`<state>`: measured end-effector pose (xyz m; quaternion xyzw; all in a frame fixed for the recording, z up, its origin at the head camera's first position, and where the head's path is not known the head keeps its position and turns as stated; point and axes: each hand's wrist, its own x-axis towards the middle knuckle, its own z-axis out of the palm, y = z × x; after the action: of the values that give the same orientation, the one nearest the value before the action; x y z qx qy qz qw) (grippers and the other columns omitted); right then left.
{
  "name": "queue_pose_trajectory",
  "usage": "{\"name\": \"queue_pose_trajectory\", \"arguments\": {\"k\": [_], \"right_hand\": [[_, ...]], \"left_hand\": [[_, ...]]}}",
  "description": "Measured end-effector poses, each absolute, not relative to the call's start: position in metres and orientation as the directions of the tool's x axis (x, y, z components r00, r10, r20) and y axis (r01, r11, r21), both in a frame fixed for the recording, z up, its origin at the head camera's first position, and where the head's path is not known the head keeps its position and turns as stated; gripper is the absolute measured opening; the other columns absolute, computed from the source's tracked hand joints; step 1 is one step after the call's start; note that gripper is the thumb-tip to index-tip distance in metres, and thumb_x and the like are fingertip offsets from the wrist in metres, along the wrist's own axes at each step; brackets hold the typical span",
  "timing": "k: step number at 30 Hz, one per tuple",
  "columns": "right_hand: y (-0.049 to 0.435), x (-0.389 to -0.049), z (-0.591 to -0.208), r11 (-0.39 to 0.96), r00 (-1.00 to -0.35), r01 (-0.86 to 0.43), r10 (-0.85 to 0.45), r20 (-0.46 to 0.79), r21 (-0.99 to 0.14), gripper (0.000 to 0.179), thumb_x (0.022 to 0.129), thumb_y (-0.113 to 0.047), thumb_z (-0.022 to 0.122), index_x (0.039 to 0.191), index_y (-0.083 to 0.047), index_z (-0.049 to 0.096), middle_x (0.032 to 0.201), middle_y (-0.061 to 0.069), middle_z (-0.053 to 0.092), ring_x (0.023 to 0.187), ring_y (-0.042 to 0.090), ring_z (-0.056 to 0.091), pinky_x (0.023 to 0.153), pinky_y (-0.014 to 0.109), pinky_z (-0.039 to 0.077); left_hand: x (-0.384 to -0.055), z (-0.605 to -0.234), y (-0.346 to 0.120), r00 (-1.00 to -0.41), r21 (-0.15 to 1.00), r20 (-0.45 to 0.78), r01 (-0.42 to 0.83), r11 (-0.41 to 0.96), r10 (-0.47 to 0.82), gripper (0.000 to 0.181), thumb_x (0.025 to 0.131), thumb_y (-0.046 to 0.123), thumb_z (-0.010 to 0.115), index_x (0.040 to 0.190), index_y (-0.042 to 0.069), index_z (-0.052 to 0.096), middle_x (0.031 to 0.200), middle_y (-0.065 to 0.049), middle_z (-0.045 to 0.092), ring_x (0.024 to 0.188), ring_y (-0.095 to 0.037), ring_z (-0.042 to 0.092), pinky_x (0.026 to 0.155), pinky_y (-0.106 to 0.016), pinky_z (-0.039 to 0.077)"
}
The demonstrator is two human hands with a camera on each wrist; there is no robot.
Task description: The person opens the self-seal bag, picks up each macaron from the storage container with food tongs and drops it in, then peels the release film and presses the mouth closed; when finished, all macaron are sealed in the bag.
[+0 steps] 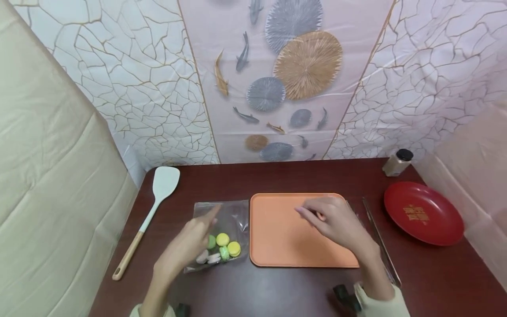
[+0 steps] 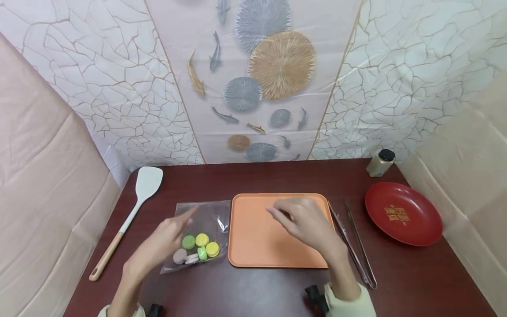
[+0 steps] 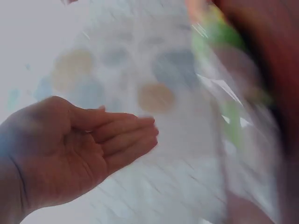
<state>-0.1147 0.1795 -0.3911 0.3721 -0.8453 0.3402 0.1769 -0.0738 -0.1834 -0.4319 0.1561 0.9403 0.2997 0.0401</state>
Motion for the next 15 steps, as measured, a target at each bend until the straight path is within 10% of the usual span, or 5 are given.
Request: {"name": "queue_pose_trajectory", "arguments": {"k": [2,5,9,15], "right_hand": [[0.192,-0.099,-0.387,0.495,-0.615,-0.778,-0.473,0.631,-0.387,0.048,0.112,-0.037,0.066,0.066,-0.027,0.056,0.057,-0.018,0.045,0.056,-0.01,0.032,0.052,0.012,0.03],[0.203,-0.088,-0.386,0.541,-0.577,-0.78,-0.426,0.697,-0.315,0.059,0.115,-0.049,0.054,0.06,-0.027,0.05,0.051,-0.014,0.037,0.054,-0.01,0.022,0.048,0.012,0.02],[0.214,-0.088,-0.386,0.621,-0.587,-0.742,-0.419,0.692,-0.254,0.05,0.105,-0.026,0.062,0.058,-0.03,0.046,0.049,-0.011,0.029,0.057,-0.011,0.015,0.047,0.014,0.015],[0.211,-0.089,-0.386,0.614,-0.55,-0.762,-0.448,0.705,-0.205,0.049,0.103,-0.023,0.056,0.056,-0.029,0.04,0.051,-0.01,0.027,0.058,-0.009,0.013,0.047,0.015,0.012]], "left_hand": [[-0.054,-0.418,-0.168,-0.937,0.579,0.093,0.326,0.747,0.337,0.06,0.104,-0.011,0.056,0.163,-0.002,0.046,0.129,-0.024,0.077,0.076,-0.023,0.073,0.063,-0.03,0.061],[-0.031,-0.409,-0.149,-0.883,0.465,0.249,0.469,0.751,0.397,0.063,0.096,-0.016,0.061,0.157,-0.004,0.053,0.141,-0.02,0.073,0.109,-0.026,0.079,0.086,-0.035,0.067],[-0.012,-0.407,-0.13,-0.821,0.365,0.323,0.567,0.738,0.471,0.064,0.094,-0.017,0.059,0.157,-0.006,0.051,0.157,-0.021,0.061,0.142,-0.032,0.064,0.113,-0.046,0.056],[0.005,-0.408,-0.113,-0.709,0.274,0.391,0.698,0.662,0.586,0.085,0.076,-0.021,0.06,0.159,-0.008,0.046,0.162,-0.024,0.056,0.146,-0.033,0.061,0.114,-0.044,0.056]]}}
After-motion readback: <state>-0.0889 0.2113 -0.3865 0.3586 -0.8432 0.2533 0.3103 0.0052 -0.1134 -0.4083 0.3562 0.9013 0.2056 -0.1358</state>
